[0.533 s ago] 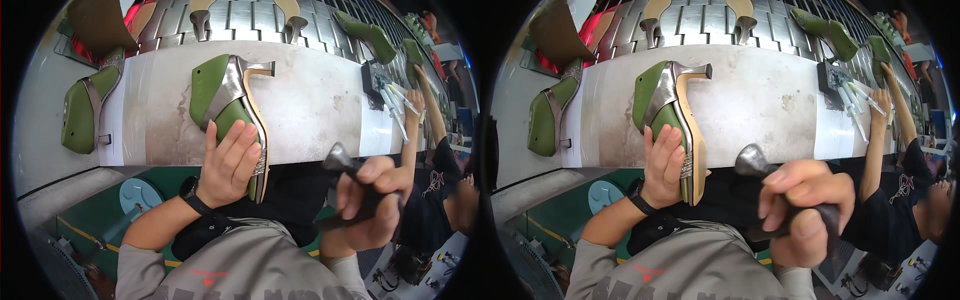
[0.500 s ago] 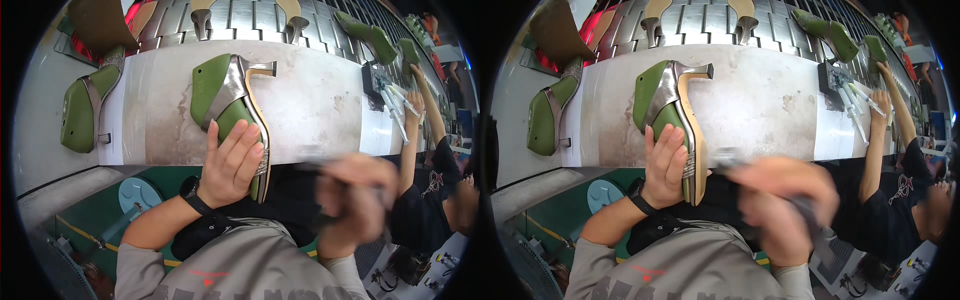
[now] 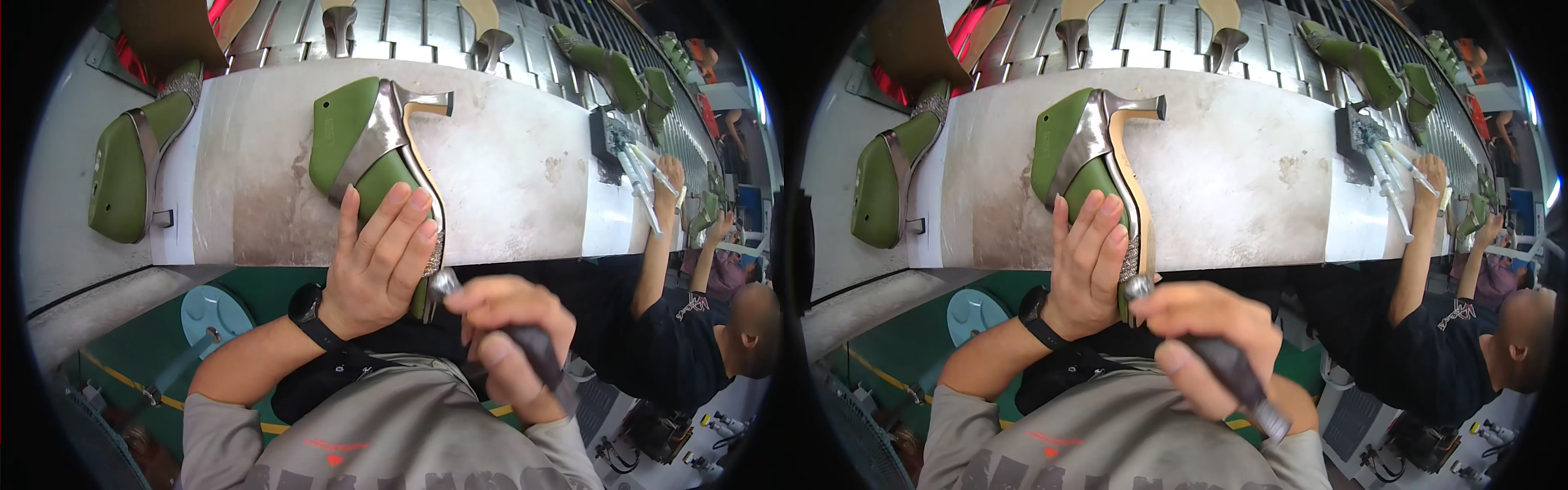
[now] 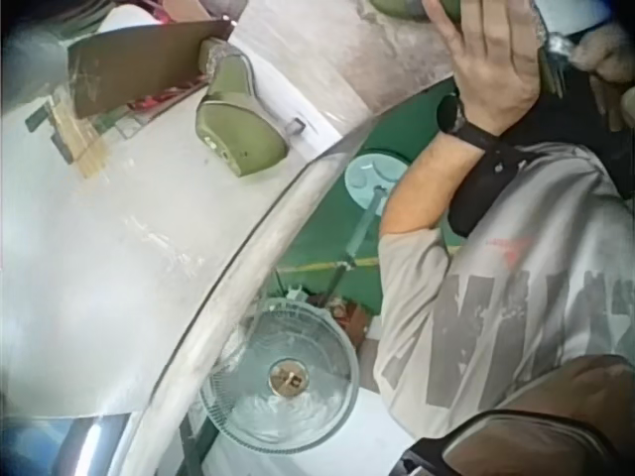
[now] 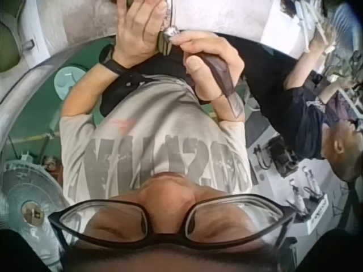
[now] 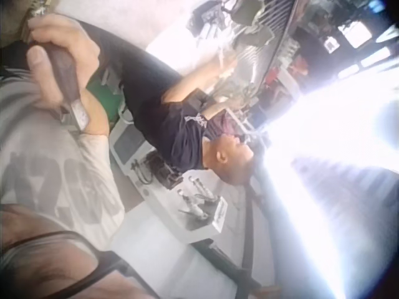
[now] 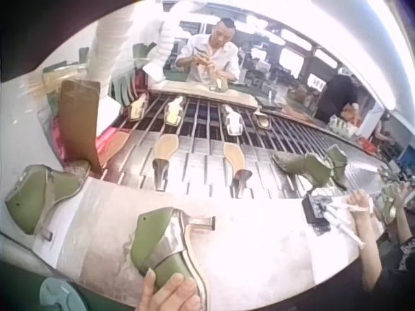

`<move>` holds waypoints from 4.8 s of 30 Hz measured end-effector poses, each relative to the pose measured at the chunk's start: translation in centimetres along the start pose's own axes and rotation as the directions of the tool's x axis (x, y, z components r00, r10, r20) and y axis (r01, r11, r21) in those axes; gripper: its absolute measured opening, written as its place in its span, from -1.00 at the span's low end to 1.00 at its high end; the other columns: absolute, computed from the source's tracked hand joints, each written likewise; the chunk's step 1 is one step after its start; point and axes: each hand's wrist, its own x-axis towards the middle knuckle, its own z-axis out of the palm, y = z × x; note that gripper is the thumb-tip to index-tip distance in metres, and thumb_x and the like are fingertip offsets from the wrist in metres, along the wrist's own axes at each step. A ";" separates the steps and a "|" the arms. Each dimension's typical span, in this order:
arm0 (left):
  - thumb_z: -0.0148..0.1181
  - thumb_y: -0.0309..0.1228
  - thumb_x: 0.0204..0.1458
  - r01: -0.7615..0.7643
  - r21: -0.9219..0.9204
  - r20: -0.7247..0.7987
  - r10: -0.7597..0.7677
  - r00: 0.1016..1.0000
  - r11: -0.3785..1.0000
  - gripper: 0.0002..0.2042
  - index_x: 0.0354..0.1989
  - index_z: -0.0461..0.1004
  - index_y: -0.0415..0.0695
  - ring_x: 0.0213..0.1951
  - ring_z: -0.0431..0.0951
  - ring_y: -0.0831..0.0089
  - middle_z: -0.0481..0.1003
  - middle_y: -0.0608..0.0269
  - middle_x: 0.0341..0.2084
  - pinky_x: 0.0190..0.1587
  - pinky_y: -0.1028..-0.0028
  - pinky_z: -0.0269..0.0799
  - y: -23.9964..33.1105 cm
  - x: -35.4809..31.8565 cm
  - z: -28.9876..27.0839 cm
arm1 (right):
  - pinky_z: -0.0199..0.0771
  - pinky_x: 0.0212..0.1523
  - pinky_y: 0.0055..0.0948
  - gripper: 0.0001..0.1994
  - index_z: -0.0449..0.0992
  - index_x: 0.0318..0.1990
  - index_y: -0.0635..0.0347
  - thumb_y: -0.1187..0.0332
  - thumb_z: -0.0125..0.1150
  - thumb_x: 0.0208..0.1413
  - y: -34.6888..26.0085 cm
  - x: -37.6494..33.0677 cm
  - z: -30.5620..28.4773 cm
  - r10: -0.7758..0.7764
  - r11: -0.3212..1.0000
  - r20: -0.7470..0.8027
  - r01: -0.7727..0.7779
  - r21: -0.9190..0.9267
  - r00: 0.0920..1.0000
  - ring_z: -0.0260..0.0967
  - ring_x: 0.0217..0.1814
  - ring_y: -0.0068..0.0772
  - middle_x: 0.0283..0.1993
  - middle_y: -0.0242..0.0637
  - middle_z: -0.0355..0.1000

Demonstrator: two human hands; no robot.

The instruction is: The person assembles heeled shoes by attaching soles onto shoe uppers mounted on lasts by hand, tapping along the edges with a hammer, and placing the shoes onto the conveyor.

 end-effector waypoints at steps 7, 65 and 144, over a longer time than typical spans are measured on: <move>0.32 0.03 0.20 0.156 -0.231 -0.112 -0.185 0.976 0.961 -0.10 0.51 0.14 -0.41 0.50 0.20 -0.31 0.13 -0.50 0.48 0.52 -0.21 0.02 -1.9 0.0 -4.7 | 0.62 -0.08 -0.08 -0.61 0.61 0.03 0.37 0.62 0.33 -0.03 1.5 9.3 -5.5 -0.244 0.194 0.230 0.279 -0.940 0.942 0.57 -0.15 0.19 -0.02 0.06 0.60; 0.37 -0.17 0.29 0.571 -0.820 0.411 -0.653 0.636 0.040 -0.33 0.39 0.29 -0.37 0.24 0.54 0.23 0.52 0.01 0.19 0.34 0.24 0.43 -3.9 2.6 -13.8 | 0.48 0.39 -0.06 0.12 -0.11 0.63 0.22 0.07 0.56 0.09 2.5 10.1 2.8 -0.007 0.856 -0.044 0.028 0.516 0.999 0.47 0.36 -0.02 0.32 0.03 0.39; 0.66 -0.44 -0.44 0.138 -0.533 0.418 0.118 0.901 0.835 -0.29 0.01 0.44 -0.08 -0.18 0.56 0.04 0.43 0.08 -0.11 -0.17 0.19 0.51 -2.0 16.8 -15.5 | 0.84 -0.23 -0.30 -0.76 0.69 -0.25 0.34 0.34 0.57 0.07 -15.4 10.5 1.5 -0.482 0.594 0.680 0.776 -0.210 0.553 0.74 -0.18 -0.02 -0.21 0.00 0.68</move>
